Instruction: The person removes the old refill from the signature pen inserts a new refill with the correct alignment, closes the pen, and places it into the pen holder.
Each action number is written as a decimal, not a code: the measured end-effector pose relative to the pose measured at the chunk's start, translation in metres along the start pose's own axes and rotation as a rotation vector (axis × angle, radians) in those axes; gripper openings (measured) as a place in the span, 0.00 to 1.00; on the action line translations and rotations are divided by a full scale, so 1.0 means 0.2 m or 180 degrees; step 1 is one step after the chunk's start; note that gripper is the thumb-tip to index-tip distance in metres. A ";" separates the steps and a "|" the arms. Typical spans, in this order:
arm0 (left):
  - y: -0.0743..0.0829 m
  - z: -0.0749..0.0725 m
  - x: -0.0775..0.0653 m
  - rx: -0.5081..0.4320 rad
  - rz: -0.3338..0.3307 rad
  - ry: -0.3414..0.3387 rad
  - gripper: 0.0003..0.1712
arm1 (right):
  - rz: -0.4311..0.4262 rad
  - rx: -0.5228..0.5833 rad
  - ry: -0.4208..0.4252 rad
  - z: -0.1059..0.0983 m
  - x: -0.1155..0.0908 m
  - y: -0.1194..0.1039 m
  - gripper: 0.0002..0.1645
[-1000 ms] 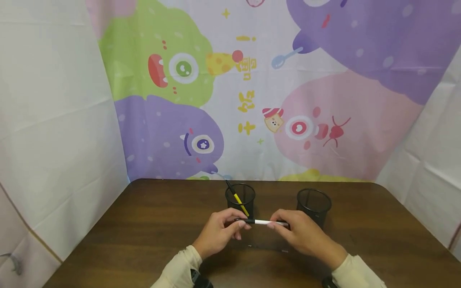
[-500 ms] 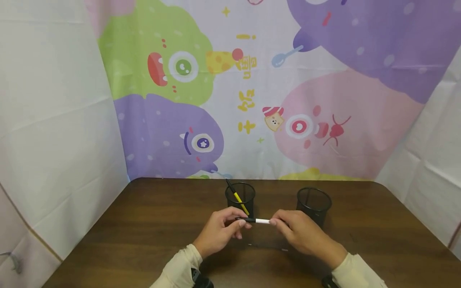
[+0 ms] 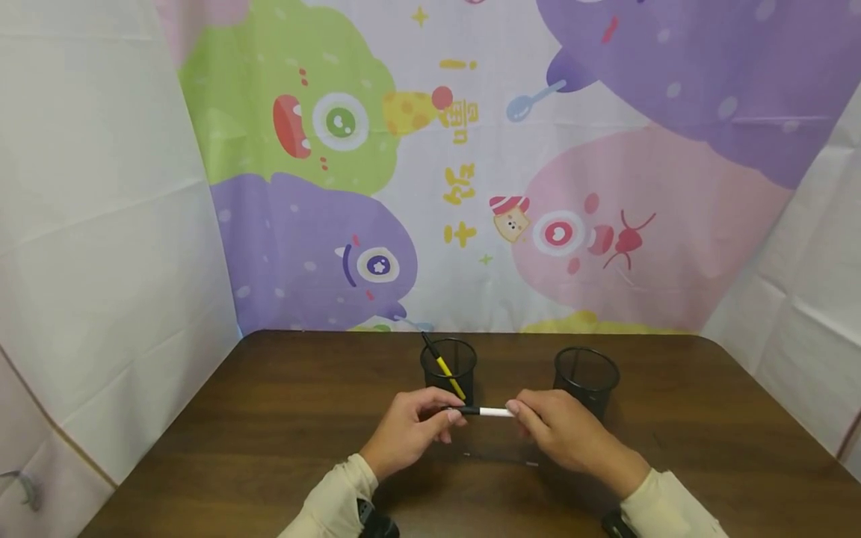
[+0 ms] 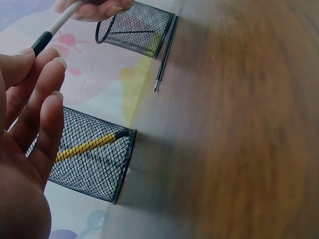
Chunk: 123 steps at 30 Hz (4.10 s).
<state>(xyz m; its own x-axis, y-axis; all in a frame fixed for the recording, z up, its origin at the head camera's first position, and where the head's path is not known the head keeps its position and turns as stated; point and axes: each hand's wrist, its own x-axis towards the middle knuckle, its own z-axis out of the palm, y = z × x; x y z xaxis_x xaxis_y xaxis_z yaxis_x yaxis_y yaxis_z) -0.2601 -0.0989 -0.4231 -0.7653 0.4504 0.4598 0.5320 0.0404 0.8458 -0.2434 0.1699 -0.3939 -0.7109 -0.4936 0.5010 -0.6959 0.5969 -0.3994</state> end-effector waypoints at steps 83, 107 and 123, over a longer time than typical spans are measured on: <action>0.00 -0.01 0.00 -0.0250 -0.0131 0.0144 0.13 | -0.0064 0.0108 -0.0091 0.01 0.00 -0.03 0.03; 0.06 0.07 0.01 -0.0631 -0.0119 0.0211 0.14 | -0.0082 0.0385 -0.0158 0.01 0.00 -0.06 0.05; 0.07 0.11 0.00 -0.0392 -0.0189 0.0042 0.12 | -0.0125 0.0476 -0.0270 0.04 0.00 -0.07 0.07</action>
<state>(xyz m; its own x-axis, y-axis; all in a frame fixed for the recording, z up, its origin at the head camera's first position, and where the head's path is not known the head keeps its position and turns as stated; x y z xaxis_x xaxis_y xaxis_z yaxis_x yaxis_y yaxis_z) -0.2453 -0.0779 -0.4174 -0.7992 0.4387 0.4108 0.4378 -0.0435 0.8980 -0.2344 0.1567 -0.3936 -0.6845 -0.5701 0.4544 -0.7262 0.4784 -0.4937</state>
